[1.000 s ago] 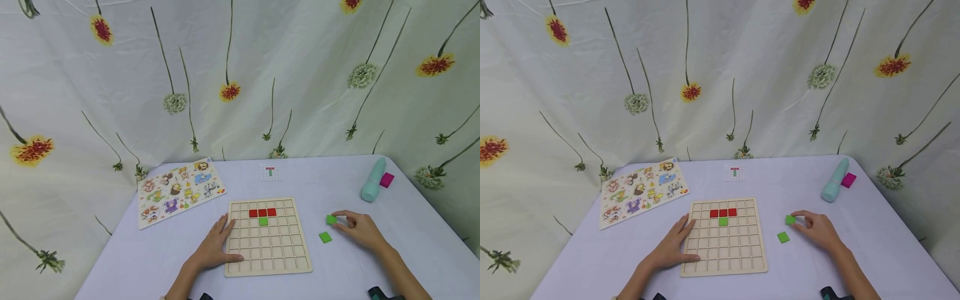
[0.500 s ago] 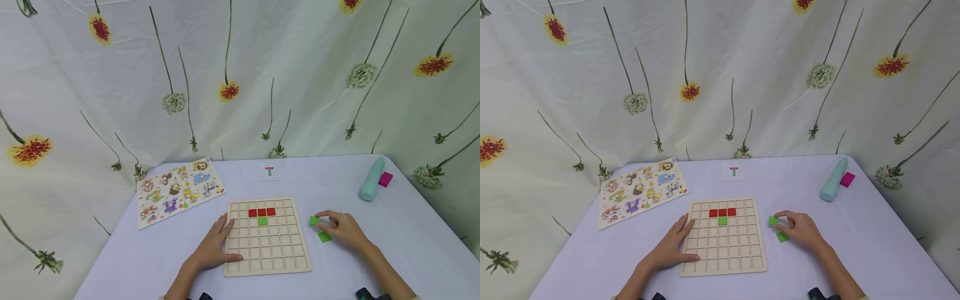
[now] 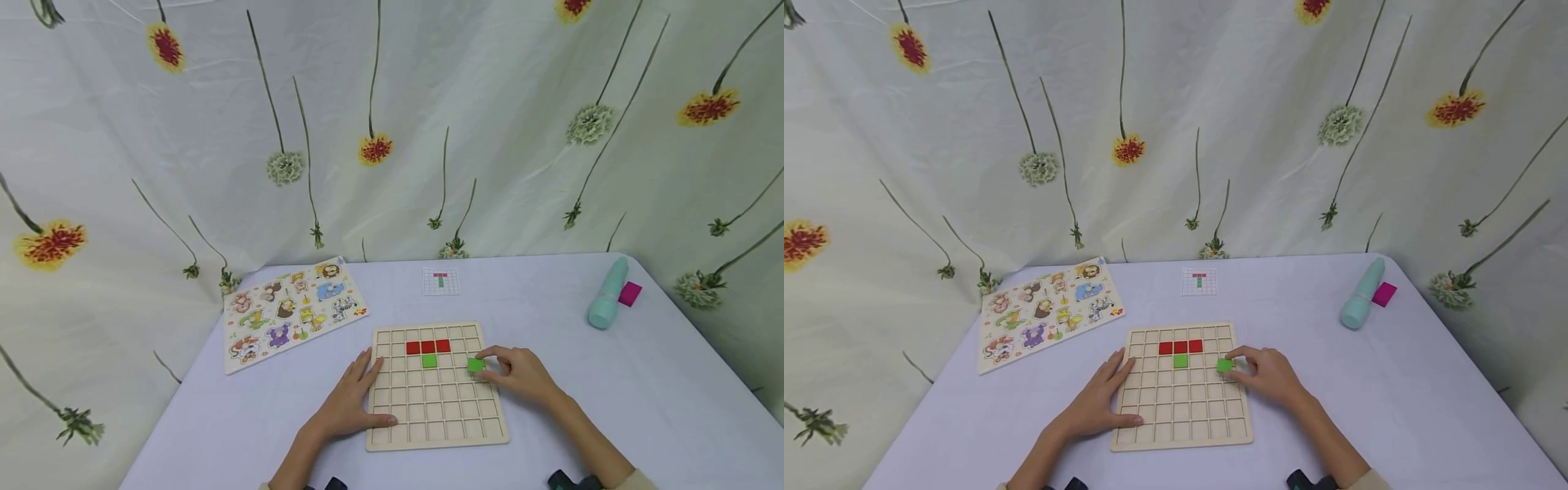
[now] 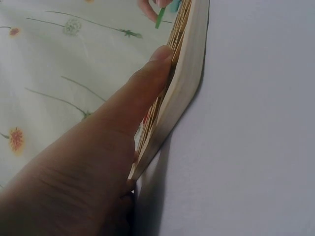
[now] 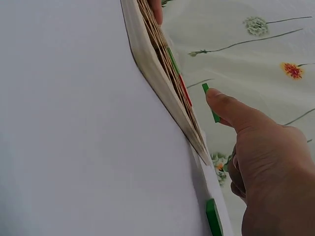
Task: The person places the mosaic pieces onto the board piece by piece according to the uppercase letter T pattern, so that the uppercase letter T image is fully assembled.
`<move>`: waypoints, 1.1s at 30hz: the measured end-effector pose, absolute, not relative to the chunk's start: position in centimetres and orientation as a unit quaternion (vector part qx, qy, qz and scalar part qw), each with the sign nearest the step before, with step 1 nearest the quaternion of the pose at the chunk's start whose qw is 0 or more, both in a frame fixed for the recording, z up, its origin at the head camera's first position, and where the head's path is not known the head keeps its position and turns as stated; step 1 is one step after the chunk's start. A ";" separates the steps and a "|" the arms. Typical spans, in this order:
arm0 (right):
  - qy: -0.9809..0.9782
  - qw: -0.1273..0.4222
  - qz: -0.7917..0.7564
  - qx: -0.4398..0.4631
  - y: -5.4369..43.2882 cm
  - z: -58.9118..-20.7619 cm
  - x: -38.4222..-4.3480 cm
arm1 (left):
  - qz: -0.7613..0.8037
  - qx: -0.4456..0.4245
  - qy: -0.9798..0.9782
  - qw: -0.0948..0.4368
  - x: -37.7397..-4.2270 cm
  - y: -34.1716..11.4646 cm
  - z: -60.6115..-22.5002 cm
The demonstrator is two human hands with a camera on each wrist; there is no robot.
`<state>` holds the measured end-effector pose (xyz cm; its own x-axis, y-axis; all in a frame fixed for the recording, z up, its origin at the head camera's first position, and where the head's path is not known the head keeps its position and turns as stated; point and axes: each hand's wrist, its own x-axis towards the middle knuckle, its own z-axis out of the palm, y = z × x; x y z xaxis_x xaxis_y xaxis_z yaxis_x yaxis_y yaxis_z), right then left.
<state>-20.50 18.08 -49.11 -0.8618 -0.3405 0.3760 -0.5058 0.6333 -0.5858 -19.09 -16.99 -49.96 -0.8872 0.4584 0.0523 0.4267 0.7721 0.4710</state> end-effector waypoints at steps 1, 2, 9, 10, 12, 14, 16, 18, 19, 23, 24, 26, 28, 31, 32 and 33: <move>-0.896 0.115 0.356 0.239 17.7 -49.1 -20.6 | 0.242 0.234 0.941 0.034 -19.1 -17.0 -50.0; -0.896 0.117 0.353 0.243 17.3 -49.2 -20.7 | 0.242 0.234 0.941 0.035 -19.1 -17.0 -49.9; -0.886 0.125 0.347 0.280 14.9 -49.5 -21.0 | 0.240 0.226 0.943 0.040 -19.1 -17.0 -50.1; -0.885 0.125 0.346 0.286 14.6 -49.5 -21.1 | 0.241 0.225 0.943 0.041 -19.1 -17.0 -50.1; -0.883 0.121 0.347 0.292 14.0 -49.5 -21.1 | 0.241 0.225 0.943 0.041 -19.1 -17.0 -50.1; -0.882 0.116 0.348 0.297 13.5 -49.5 -21.2 | 0.241 0.226 0.943 0.040 -19.1 -17.0 -50.0; -0.883 0.112 0.346 0.298 13.0 -49.5 -21.3 | 0.240 0.227 0.943 0.040 -19.1 -17.0 -50.0; -0.884 0.108 0.343 0.297 12.6 -49.5 -21.4 | 0.241 0.228 0.943 0.039 -19.1 -17.0 -50.0; -0.885 0.108 0.342 0.297 12.4 -49.5 -21.4 | 0.241 0.228 0.942 0.039 -19.1 -17.0 -50.0; -0.890 0.098 0.337 0.290 11.8 -49.7 -21.6 | 0.242 0.226 0.943 0.042 -19.0 -17.0 -50.0; -0.891 0.096 0.337 0.289 11.7 -49.8 -21.6 | 0.243 0.226 0.942 0.042 -19.0 -17.0 -50.1; -0.893 0.090 0.337 0.286 11.5 -49.9 -21.7 | 0.241 0.226 0.943 0.044 -19.1 -17.0 -50.1; -0.893 0.085 0.336 0.285 11.4 -50.0 -21.7 | 0.240 0.227 0.943 0.044 -19.1 -17.0 -50.0; -0.893 0.084 0.337 0.288 11.2 -50.0 -21.8 | 0.240 0.229 0.942 0.043 -19.1 -17.0 -50.0; -0.893 0.082 0.337 0.288 11.2 -50.0 -21.8 | 0.240 0.230 0.942 0.043 -19.1 -17.0 -50.0; -0.893 0.081 0.336 0.289 11.1 -50.0 -21.8 | 0.240 0.230 0.942 0.043 -19.1 -17.0 -49.9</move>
